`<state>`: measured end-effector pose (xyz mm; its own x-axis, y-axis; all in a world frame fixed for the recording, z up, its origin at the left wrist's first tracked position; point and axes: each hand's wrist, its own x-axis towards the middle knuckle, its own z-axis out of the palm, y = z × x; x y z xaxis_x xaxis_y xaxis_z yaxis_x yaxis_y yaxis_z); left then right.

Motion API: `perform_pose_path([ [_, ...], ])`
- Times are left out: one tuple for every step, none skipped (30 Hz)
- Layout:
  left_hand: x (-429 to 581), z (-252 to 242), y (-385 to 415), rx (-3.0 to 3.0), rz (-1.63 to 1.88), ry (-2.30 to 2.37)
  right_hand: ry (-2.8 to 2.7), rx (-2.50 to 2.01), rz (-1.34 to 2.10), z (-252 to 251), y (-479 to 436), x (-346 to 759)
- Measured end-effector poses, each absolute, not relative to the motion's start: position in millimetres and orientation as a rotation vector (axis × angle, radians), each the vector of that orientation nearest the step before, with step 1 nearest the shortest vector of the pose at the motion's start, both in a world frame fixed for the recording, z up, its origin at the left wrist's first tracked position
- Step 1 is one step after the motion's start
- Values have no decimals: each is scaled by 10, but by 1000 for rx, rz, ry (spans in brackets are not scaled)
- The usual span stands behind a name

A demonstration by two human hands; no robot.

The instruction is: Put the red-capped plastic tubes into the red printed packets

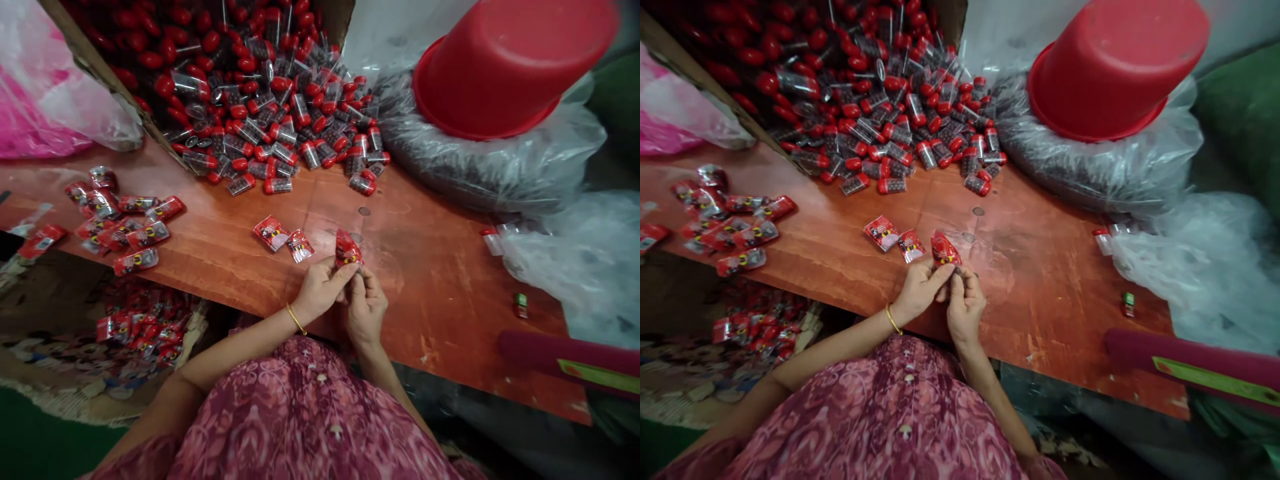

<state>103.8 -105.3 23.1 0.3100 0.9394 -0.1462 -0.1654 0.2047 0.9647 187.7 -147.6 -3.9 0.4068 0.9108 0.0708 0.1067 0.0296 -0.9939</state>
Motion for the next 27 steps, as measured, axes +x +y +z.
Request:
perform_pose_path([
  [1024,209,-1048,1172,949,994,-997,-1424,796,-67,-1460,1911],
  [1000,183,-1034,1290,942,1051,-1028,-1435,801,-91,-1437,1957],
  [969,155,-1011,1414,938,1093,-1091,-1446,811,-112,-1407,2014],
  [937,125,-981,1539,938,1109,-1197,-1455,818,-130,-1372,2082],
  [907,94,-947,1662,937,1099,-1314,-1455,810,-143,-1334,2160],
  [884,63,-911,1779,931,1070,-1425,-1440,787,-153,-1294,2243],
  [869,36,-876,1888,912,1036,-1513,-1408,758,-158,-1257,2327],
  [863,11,-844,1986,876,1008,-1583,-1365,732,-158,-1222,2407],
  [863,-8,-816,2064,827,993,-1640,-1321,713,-154,-1189,2478],
  [869,-22,-793,2118,779,990,-1686,-1284,706,-147,-1160,2538],
  [876,-32,-775,2150,739,993,-1727,-1260,702,-138,-1133,2584],
  [885,-38,-762,2168,713,998,-1763,-1250,694,-129,-1108,2615],
  [893,-41,-755,2180,698,999,-1789,-1256,680,-121,-1085,2633],
  [900,-43,-751,2191,688,1001,-1799,-1273,668,-116,-1063,2639],
  [906,-46,-752,2202,678,1008,-1792,-1291,654,-115,-1042,2635],
  [912,-51,-756,2214,668,1019,-1781,-1305,642,-116,-1023,2627],
  [918,-58,-763,2224,660,1036,-1769,-1317,630,-121,-1006,2616],
  [923,-67,-771,2230,655,1061,-1757,-1324,616,-127,-991,2606],
  [928,-78,-780,2233,652,1087,-1749,-1325,602,-134,-978,2599],
  [933,-90,-790,2234,649,1110,-1750,-1320,590,-141,-965,2597],
  [938,-101,-799,2236,644,1124,-1755,-1314,577,-147,-953,2599],
  [941,-111,-807,2240,638,1134,-1765,-1310,568,-154,-941,2604],
  [944,-118,-814,2245,630,1145,-1779,-1304,561,-160,-928,2611],
  [946,-124,-821,2249,620,1156,-1798,-1295,559,-166,-915,2617],
  [947,-128,-826,2251,609,1171,-1816,-1285,564,-172,-902,2623],
  [947,-131,-830,2253,598,1189,-1831,-1273,574,-178,-889,2627],
  [947,-134,-833,2254,588,1203,-1838,-1261,589,-184,-877,2628],
])
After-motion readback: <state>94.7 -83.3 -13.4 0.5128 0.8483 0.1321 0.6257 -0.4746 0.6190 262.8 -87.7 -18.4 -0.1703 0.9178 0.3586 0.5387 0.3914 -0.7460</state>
